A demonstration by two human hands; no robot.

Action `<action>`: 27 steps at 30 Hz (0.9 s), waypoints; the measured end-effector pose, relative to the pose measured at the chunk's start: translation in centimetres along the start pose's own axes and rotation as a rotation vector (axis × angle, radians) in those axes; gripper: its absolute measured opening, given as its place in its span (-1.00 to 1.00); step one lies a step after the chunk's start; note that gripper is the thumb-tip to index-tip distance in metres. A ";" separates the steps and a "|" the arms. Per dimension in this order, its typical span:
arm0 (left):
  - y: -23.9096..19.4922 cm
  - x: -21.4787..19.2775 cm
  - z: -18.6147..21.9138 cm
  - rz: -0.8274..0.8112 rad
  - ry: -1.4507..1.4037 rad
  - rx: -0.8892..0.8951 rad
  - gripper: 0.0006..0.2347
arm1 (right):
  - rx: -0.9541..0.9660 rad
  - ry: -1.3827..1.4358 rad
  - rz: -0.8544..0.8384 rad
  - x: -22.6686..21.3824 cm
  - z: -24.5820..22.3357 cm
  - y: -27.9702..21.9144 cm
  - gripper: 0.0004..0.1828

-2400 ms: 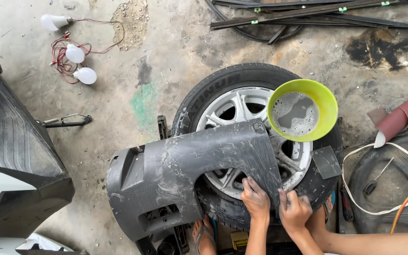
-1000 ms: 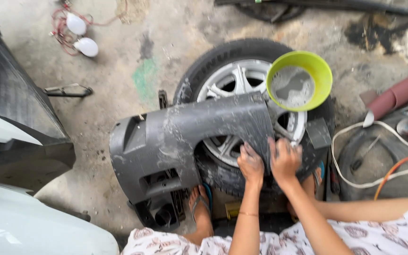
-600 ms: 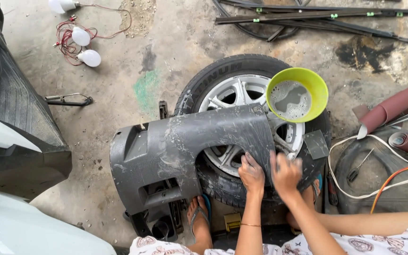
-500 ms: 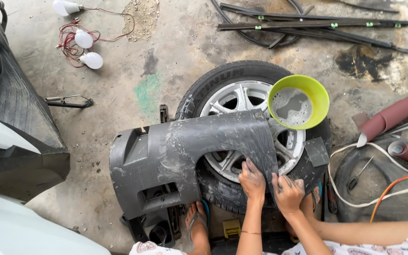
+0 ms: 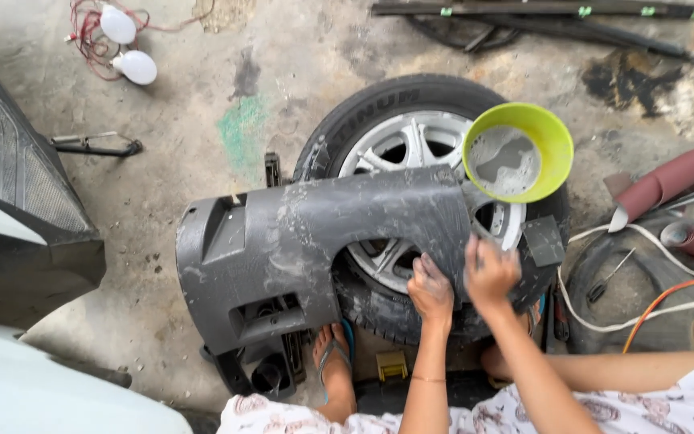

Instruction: The person sands a plastic motorcycle fairing piece using a piece of sandpaper and soapy water from a bowl, repeatedly dipping the paper and wiping the surface.

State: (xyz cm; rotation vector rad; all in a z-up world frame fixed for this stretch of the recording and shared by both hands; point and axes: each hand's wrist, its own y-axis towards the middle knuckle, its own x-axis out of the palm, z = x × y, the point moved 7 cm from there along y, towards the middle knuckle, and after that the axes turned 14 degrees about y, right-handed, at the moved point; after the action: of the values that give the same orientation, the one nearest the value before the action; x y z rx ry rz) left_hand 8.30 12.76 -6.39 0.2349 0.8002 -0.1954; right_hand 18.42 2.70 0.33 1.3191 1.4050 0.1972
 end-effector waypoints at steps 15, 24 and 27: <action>0.6 -1.6 1.2 -0.003 -0.031 -0.001 -0.70 | 0.130 0.019 0.020 2.5 -0.9 8.1 -0.53; 0.2 -1.2 0.7 0.023 -0.019 0.015 -0.71 | 0.164 -0.032 -0.012 0.3 0.7 -1.4 -0.56; 0.3 -0.8 0.7 0.023 -0.014 0.019 -0.71 | 0.195 -0.017 0.035 3.4 1.5 5.9 -0.61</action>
State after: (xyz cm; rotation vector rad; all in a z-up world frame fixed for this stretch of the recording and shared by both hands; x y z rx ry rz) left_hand 8.28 12.91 -5.28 0.2604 0.7819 -0.1829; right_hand 23.95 6.59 2.17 1.5027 1.4151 0.0729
